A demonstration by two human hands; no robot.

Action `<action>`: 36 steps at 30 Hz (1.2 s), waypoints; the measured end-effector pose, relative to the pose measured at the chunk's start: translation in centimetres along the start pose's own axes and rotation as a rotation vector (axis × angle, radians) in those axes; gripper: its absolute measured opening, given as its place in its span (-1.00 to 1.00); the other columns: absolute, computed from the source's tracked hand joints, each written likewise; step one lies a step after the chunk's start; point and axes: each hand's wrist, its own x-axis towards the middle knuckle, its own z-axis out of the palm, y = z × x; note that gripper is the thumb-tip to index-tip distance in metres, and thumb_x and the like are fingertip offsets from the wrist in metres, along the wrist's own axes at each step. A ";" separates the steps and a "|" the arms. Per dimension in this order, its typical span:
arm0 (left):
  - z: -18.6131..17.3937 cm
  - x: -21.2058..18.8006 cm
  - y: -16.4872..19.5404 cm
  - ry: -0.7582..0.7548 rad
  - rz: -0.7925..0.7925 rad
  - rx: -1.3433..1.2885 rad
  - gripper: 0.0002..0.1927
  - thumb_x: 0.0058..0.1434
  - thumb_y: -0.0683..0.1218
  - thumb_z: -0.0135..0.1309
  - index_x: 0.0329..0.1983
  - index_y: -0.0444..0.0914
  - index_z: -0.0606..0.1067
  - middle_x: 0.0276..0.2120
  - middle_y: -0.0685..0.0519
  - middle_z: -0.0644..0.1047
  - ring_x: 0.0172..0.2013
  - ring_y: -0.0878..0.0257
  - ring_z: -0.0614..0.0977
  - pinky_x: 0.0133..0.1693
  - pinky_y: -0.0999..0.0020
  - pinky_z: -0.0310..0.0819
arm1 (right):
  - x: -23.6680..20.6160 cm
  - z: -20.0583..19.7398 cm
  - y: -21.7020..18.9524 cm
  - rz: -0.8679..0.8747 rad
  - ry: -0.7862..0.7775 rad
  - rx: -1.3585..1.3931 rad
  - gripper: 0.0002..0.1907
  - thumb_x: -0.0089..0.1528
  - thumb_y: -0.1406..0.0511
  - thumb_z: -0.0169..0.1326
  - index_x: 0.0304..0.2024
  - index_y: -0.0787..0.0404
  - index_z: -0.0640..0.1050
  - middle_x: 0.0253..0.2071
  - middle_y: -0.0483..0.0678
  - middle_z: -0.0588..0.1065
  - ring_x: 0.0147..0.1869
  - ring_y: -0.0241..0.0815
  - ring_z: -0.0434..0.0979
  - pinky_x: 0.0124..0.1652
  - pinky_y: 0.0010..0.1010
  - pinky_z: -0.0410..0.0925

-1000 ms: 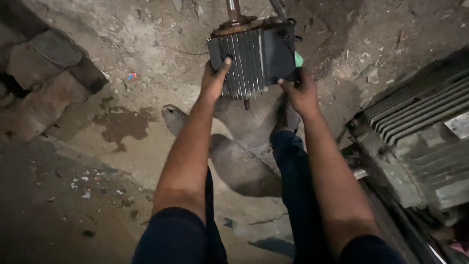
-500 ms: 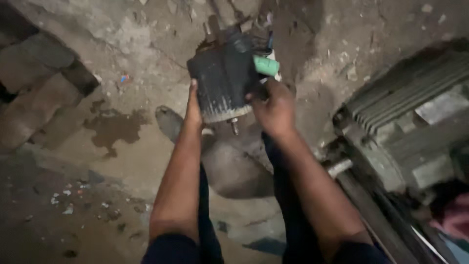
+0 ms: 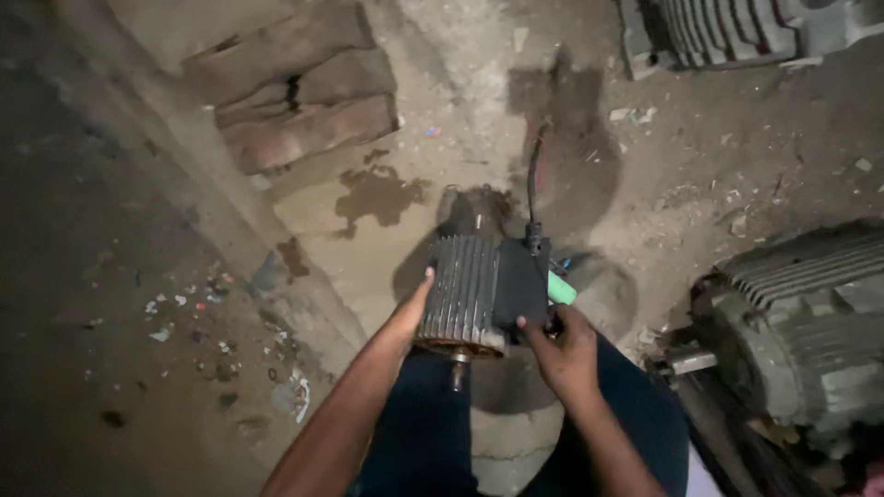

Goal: The person holds an electric motor stator housing on a workbench while a coworker lowers the rotor into it, then steadies the assembly and adjusts the terminal box and wiring. The person then carries the assembled motor to the concrete floor and sets it down on a brick.

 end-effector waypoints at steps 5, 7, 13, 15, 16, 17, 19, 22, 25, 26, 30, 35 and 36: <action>-5.8 -5.6 -1.2 0.150 0.100 0.150 -0.09 0.27 0.46 -0.17 0.41 -0.30 0.34 0.30 -0.11 0.46 0.26 0.08 0.51 0.24 0.22 0.32 | -4.9 4.8 0.0 0.044 -0.146 0.132 -0.57 0.09 0.23 0.37 -0.10 0.35 0.59 -0.35 0.03 0.59 -0.31 -0.16 0.53 -0.27 -0.33 0.42; -7.8 -7.3 -1.9 0.211 0.199 0.198 -0.12 0.29 0.43 -0.15 0.40 -0.32 0.34 0.28 -0.14 0.48 0.25 0.07 0.51 0.25 0.21 0.32 | -6.9 6.6 0.2 -0.051 -0.127 0.055 -0.52 0.06 0.21 0.40 -0.08 0.38 0.59 -0.32 0.06 0.58 -0.27 -0.15 0.55 -0.25 -0.31 0.42; -14.4 -9.6 -2.5 0.264 0.398 0.220 -0.07 0.21 0.44 -0.07 0.37 -0.36 0.35 0.25 -0.18 0.48 0.23 0.01 0.52 0.23 0.16 0.33 | -9.6 12.8 -0.6 -0.119 -0.121 0.169 -0.40 0.00 0.14 0.39 -0.04 0.37 0.53 -0.24 0.10 0.59 -0.28 -0.09 0.58 -0.28 -0.27 0.45; -17.2 -8.7 -2.5 0.301 0.535 0.265 -0.04 0.20 0.46 -0.03 0.42 -0.30 0.27 0.34 -0.06 0.36 0.31 0.13 0.36 0.26 0.22 0.18 | -9.9 15.1 -1.4 -0.405 0.007 -0.078 -0.41 0.02 0.13 0.44 -0.07 0.41 0.56 -0.24 0.15 0.58 -0.20 -0.08 0.57 -0.22 -0.27 0.43; -18.6 -7.8 -2.6 0.273 0.374 0.198 -0.04 0.18 0.47 -0.05 0.39 -0.33 0.32 0.30 -0.14 0.42 0.26 0.03 0.44 0.23 0.15 0.27 | -9.8 16.2 -1.9 -0.301 -0.012 -0.075 -0.43 0.04 0.14 0.44 -0.09 0.41 0.56 -0.26 0.13 0.57 -0.24 -0.10 0.56 -0.25 -0.28 0.43; -20.1 -6.5 -2.2 0.243 0.211 0.118 -0.03 0.17 0.48 -0.08 0.35 -0.35 0.37 0.25 -0.22 0.48 0.21 -0.07 0.52 0.19 0.08 0.37 | -8.9 17.5 -2.6 -0.203 -0.038 -0.085 -0.46 0.06 0.16 0.44 -0.10 0.40 0.56 -0.29 0.11 0.57 -0.28 -0.13 0.55 -0.28 -0.29 0.42; -23.5 -4.5 -2.0 0.254 0.090 0.070 0.01 0.14 0.52 -0.09 0.34 -0.36 0.39 0.24 -0.25 0.50 0.21 -0.10 0.53 0.19 0.06 0.38 | -7.7 20.6 -4.4 -0.123 -0.085 -0.086 -0.53 0.09 0.19 0.42 -0.16 0.40 0.56 -0.36 0.08 0.54 -0.35 -0.18 0.50 -0.34 -0.32 0.40; -28.9 -1.3 0.6 0.294 0.110 0.171 0.11 0.11 0.58 -0.07 0.38 -0.38 0.32 0.28 -0.21 0.43 0.27 -0.01 0.47 0.26 0.13 0.29 | -5.2 26.5 -8.3 -0.076 -0.097 0.001 -0.64 0.13 0.25 0.38 -0.24 0.38 0.54 -0.46 -0.01 0.49 -0.41 -0.27 0.45 -0.40 -0.39 0.36; -33.9 0.5 4.6 0.317 -0.023 0.193 0.17 0.09 0.62 -0.12 0.40 -0.41 0.25 0.29 -0.28 0.38 0.28 -0.12 0.44 0.26 0.03 0.28 | -1.8 32.0 -12.4 0.013 -0.155 0.135 -0.67 0.16 0.27 0.35 -0.28 0.36 0.49 -0.49 -0.14 0.46 -0.42 -0.37 0.43 -0.41 -0.48 0.35; -35.4 0.9 6.1 0.352 -0.042 0.247 0.18 0.09 0.64 -0.14 0.44 -0.35 0.17 0.35 -0.25 0.26 0.34 -0.12 0.30 0.28 -0.01 0.15 | -0.6 33.7 -13.6 -0.004 -0.164 0.143 -0.66 0.19 0.29 0.37 -0.31 0.37 0.46 -0.49 -0.15 0.43 -0.41 -0.38 0.39 -0.41 -0.49 0.32; -40.5 2.0 12.7 0.276 -0.051 0.316 0.23 0.11 0.67 -0.27 0.34 -0.47 0.44 0.27 -0.35 0.52 0.31 -0.11 0.51 0.32 0.07 0.27 | 4.0 39.7 -17.3 0.072 -0.211 0.190 -0.66 0.20 0.27 0.36 -0.31 0.37 0.47 -0.47 -0.16 0.42 -0.42 -0.37 0.35 -0.42 -0.48 0.25; -45.7 3.7 23.7 0.274 0.028 0.247 0.15 0.13 0.65 -0.31 0.54 -0.22 0.12 0.49 -0.16 0.14 0.46 -0.08 0.16 0.39 -0.06 0.00 | 13.5 47.6 -22.0 -0.254 -0.191 0.010 -0.63 0.21 0.18 0.37 -0.27 0.37 0.55 -0.42 -0.11 0.48 -0.35 -0.35 0.39 -0.34 -0.46 0.32; -46.6 3.9 25.8 0.259 -0.016 0.259 0.12 0.14 0.64 -0.35 0.56 -0.16 0.06 0.52 -0.10 0.06 0.48 -0.08 0.09 0.39 -0.12 -0.06 | 15.2 49.1 -22.7 -0.297 -0.173 -0.013 -0.60 0.21 0.16 0.38 -0.27 0.37 0.56 -0.40 -0.10 0.50 -0.34 -0.34 0.41 -0.32 -0.45 0.34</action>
